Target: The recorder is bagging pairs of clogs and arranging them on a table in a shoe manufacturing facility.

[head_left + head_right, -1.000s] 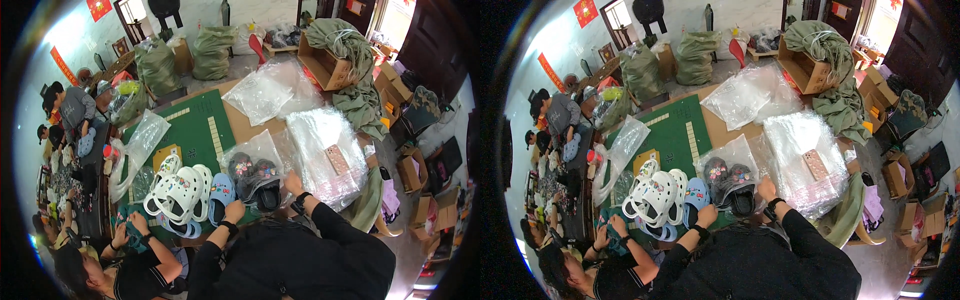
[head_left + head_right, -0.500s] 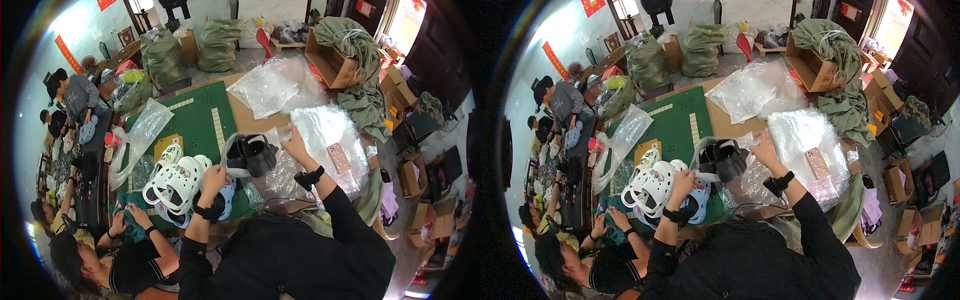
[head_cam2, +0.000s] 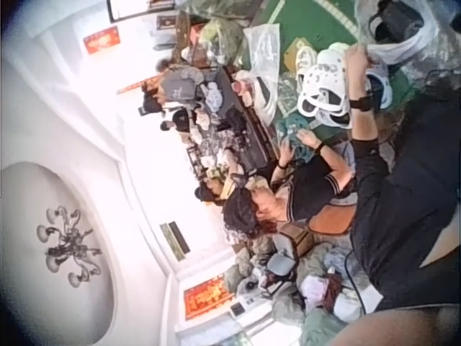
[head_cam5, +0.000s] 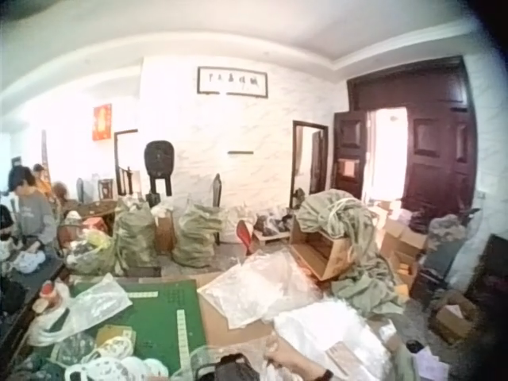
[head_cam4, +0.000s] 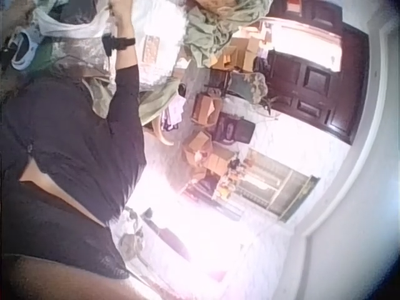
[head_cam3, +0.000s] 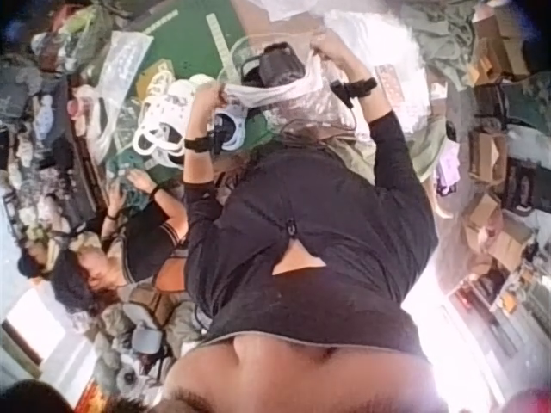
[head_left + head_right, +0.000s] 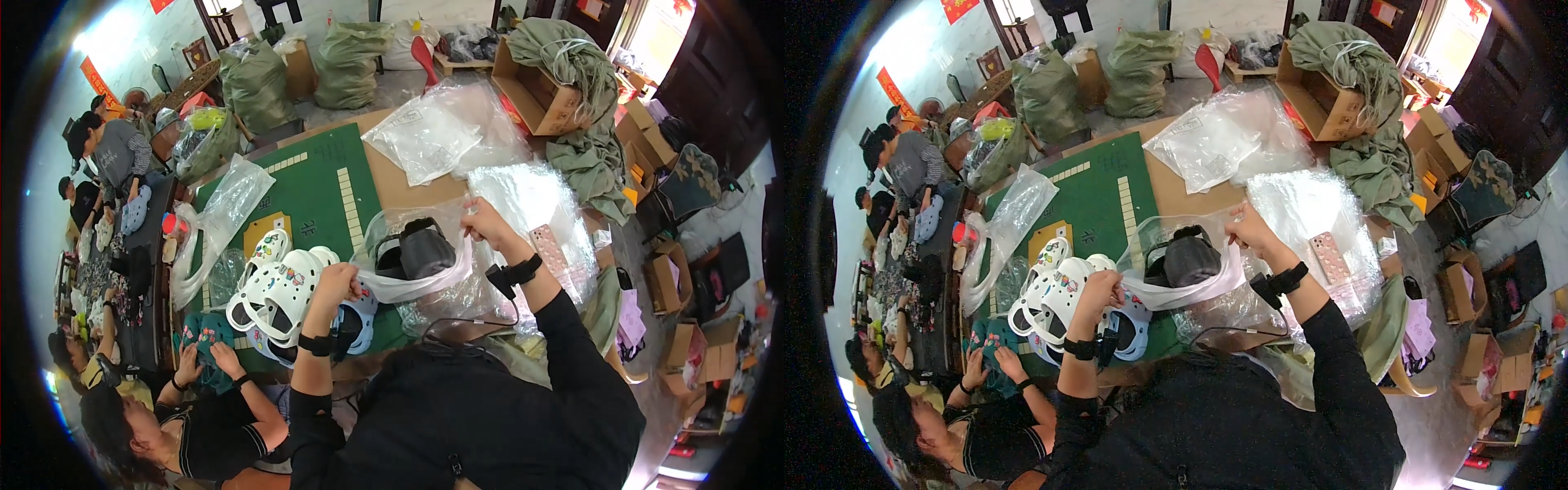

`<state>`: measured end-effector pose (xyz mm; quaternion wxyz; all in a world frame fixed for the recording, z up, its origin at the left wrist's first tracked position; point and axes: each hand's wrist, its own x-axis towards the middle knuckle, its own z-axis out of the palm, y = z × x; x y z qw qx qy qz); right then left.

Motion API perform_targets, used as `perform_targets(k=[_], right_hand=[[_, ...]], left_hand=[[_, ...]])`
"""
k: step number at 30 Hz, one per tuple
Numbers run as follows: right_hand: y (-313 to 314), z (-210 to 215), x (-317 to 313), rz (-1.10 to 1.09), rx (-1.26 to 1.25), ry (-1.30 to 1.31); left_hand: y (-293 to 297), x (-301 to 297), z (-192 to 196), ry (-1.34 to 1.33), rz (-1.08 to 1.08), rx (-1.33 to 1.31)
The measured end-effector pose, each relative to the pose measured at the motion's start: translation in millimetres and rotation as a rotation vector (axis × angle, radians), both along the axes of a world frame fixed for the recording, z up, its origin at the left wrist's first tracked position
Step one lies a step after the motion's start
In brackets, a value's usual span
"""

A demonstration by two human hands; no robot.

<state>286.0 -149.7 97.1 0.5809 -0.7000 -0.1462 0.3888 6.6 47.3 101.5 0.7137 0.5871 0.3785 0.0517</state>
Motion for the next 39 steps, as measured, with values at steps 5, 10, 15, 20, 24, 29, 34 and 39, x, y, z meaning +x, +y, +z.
perform_targets(k=[5, 10, 15, 20, 24, 29, 34, 39], right_hand=[[-24.7, -9.5, 6.3, 0.020, 0.065, 0.199], [-54.8, 8.7, 9.6, -0.046, 0.207, 0.510], [-64.9, -7.4, 27.6, -0.211, 0.326, 0.372], [-51.5, -11.1, -8.0, -0.407, 0.489, 0.207], [-55.5, -3.3, -34.8, -0.444, 0.248, -0.259], [-71.1, -27.1, -92.5, -0.218, 0.299, -0.197], [-37.9, -45.3, -140.3, 0.050, 0.187, -0.766], [15.9, -70.1, -133.0, -0.108, 0.102, -0.775]], left_hand=[[-11.9, -4.6, 6.7, -0.044, -0.212, -0.065], [-13.5, -12.8, 7.8, -0.237, -0.128, -0.350], [-28.0, 0.1, 10.6, -0.236, -0.245, -0.165], [-59.7, 24.6, 17.4, -0.349, -0.230, -0.157], [-66.6, 36.6, 19.2, -0.409, -0.186, -0.234], [-77.9, 55.9, 22.2, -0.491, -0.135, -0.289], [-83.4, 93.2, 25.2, -0.661, 0.009, -0.464], [-106.4, 113.6, 31.1, -0.667, -0.069, -0.331]])
